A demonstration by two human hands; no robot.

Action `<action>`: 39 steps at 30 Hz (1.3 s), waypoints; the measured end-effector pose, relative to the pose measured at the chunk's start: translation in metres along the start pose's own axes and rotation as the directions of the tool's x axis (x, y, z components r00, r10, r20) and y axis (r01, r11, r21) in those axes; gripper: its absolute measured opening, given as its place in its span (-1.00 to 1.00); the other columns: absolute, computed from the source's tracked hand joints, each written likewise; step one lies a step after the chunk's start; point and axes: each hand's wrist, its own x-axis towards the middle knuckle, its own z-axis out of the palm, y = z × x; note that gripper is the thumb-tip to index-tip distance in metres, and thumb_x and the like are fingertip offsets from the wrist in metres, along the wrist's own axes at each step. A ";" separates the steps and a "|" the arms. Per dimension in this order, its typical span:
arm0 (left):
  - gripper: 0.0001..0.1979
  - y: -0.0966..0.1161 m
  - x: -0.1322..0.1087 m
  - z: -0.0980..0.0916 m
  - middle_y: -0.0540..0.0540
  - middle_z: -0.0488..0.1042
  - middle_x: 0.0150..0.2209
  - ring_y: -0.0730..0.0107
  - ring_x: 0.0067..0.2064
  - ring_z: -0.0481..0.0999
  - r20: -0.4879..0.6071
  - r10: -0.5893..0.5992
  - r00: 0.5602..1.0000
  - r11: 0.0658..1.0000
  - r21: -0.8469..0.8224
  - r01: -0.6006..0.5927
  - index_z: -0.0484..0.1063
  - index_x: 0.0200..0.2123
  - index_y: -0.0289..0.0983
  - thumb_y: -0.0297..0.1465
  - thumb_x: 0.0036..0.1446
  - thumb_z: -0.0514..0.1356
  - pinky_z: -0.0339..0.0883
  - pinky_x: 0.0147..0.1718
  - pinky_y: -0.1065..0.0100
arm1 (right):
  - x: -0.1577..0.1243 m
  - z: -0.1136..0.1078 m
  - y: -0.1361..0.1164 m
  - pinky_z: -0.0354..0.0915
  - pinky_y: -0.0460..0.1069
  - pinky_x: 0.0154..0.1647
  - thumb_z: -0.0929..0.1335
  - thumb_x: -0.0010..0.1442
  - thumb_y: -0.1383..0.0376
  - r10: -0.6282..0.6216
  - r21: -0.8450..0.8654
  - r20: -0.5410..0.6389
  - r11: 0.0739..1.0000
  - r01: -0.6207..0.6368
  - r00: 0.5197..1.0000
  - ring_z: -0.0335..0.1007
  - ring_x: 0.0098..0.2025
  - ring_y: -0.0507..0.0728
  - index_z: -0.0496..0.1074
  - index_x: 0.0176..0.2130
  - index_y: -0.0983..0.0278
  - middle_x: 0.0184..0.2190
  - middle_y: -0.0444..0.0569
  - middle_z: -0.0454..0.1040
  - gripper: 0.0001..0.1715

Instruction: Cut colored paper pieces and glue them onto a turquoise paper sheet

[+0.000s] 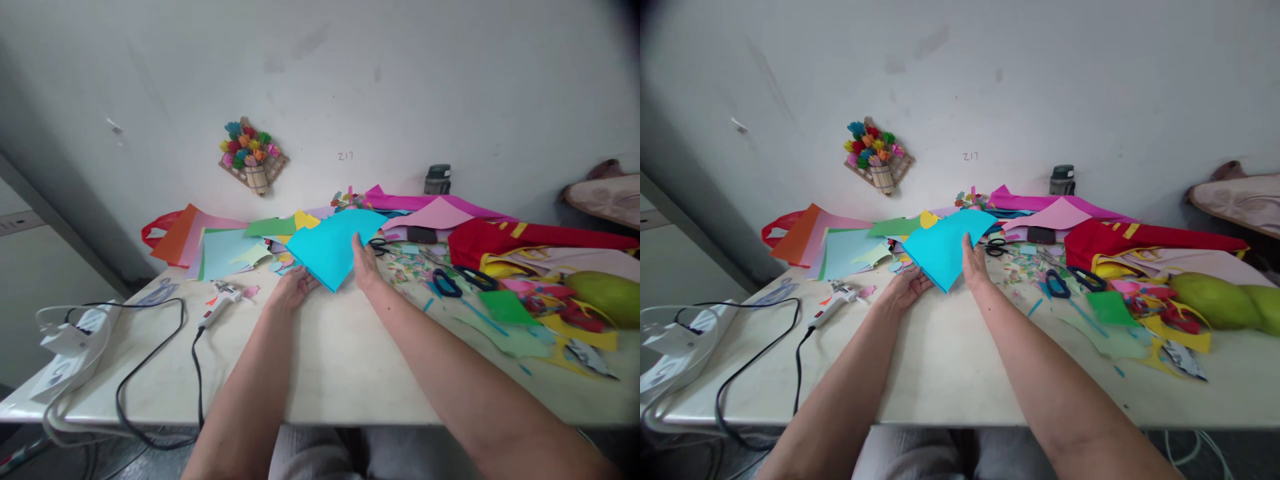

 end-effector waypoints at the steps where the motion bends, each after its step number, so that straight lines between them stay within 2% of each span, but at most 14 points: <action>1: -0.88 0.000 0.000 -0.001 -0.23 0.48 -0.30 0.25 -0.21 0.52 0.025 -0.003 1.000 1.000 0.001 0.002 0.30 -0.33 -0.36 -0.58 0.12 -0.01 0.34 -0.09 0.05 | 0.000 0.000 -0.001 0.24 -0.01 -0.02 0.20 0.11 -0.07 -0.014 -0.016 -0.005 1.000 0.014 1.000 0.31 -0.03 0.12 0.35 -0.10 0.30 -0.07 0.02 0.42 -0.43; 4: -0.87 0.000 0.002 -0.005 -0.24 0.48 -0.25 0.24 -0.16 0.50 0.091 -0.012 0.996 1.000 0.010 0.011 0.29 -0.28 -0.37 -0.59 0.10 0.01 0.31 -0.06 0.04 | 0.000 0.000 -0.002 0.21 0.01 0.00 0.19 0.09 -0.10 -0.056 -0.053 -0.005 0.997 0.056 0.998 0.31 -0.03 0.14 0.36 -0.11 0.32 -0.06 0.04 0.42 -0.38; 9: -0.85 -0.001 0.003 -0.008 -0.21 0.48 -0.25 0.27 -0.18 0.51 0.121 -0.013 0.993 1.000 0.013 0.012 0.30 -0.27 -0.36 -0.58 0.12 -0.02 0.30 -0.04 0.06 | 0.001 0.000 -0.003 0.21 0.02 -0.01 0.18 0.10 -0.11 -0.085 -0.078 0.025 0.993 0.087 0.996 0.32 -0.05 0.16 0.39 -0.14 0.32 -0.08 0.05 0.43 -0.37; 17: -0.90 -0.002 0.004 -0.009 -0.22 0.49 -0.32 0.22 -0.22 0.53 0.051 -0.029 0.998 0.999 -0.019 0.030 0.28 -0.37 -0.36 -0.59 0.10 0.00 0.33 -0.09 0.03 | 0.000 0.000 -0.005 0.18 0.04 0.03 0.18 0.12 -0.07 -0.039 -0.070 0.016 0.997 0.040 0.999 0.30 -0.01 0.16 0.36 -0.09 0.32 -0.06 0.05 0.42 -0.40; 23: -0.90 -0.001 0.003 -0.008 -0.20 0.48 -0.34 0.24 -0.24 0.53 0.052 -0.029 0.998 0.999 -0.041 0.031 0.29 -0.37 -0.36 -0.58 0.12 0.00 0.34 -0.10 0.05 | 0.002 0.000 0.000 0.18 0.06 0.04 0.20 0.12 -0.06 -0.046 0.004 0.045 0.999 0.046 0.998 0.29 0.00 0.15 0.31 -0.01 0.31 -0.03 0.05 0.39 -0.38; 30: -0.89 0.000 0.004 -0.010 -0.17 0.48 -0.38 0.28 -0.29 0.53 0.030 -0.023 0.999 0.999 -0.031 0.024 0.30 -0.40 -0.36 -0.56 0.12 0.01 0.38 -0.15 0.09 | 0.001 0.000 -0.002 0.17 0.06 0.05 0.20 0.13 -0.04 -0.053 -0.020 0.030 0.998 0.054 0.998 0.29 0.02 0.16 0.34 -0.04 0.30 -0.03 0.04 0.40 -0.42; 35: -0.96 0.006 0.003 -0.014 -0.10 0.49 -0.42 0.36 -0.37 0.53 -0.071 0.049 0.996 0.999 -0.016 -0.051 0.32 -0.37 -0.33 -0.52 0.11 0.08 0.43 -0.22 0.17 | 0.005 -0.003 0.001 0.21 0.06 0.03 0.25 0.10 -0.02 0.027 0.052 0.016 0.998 -0.028 0.999 0.32 -0.01 0.15 0.37 -0.10 0.29 -0.05 0.03 0.42 -0.47; 39: -0.97 0.008 0.002 -0.014 -0.06 0.50 -0.45 0.43 -0.45 0.52 -0.104 0.068 0.992 0.998 -0.005 -0.069 0.33 -0.37 -0.32 -0.53 0.08 0.12 0.46 -0.31 0.28 | 0.012 -0.008 0.007 0.28 0.07 -0.05 0.30 0.08 0.03 0.153 0.171 0.061 0.972 -0.161 0.986 0.36 -0.06 0.16 0.35 -0.11 0.28 -0.11 0.03 0.47 -0.52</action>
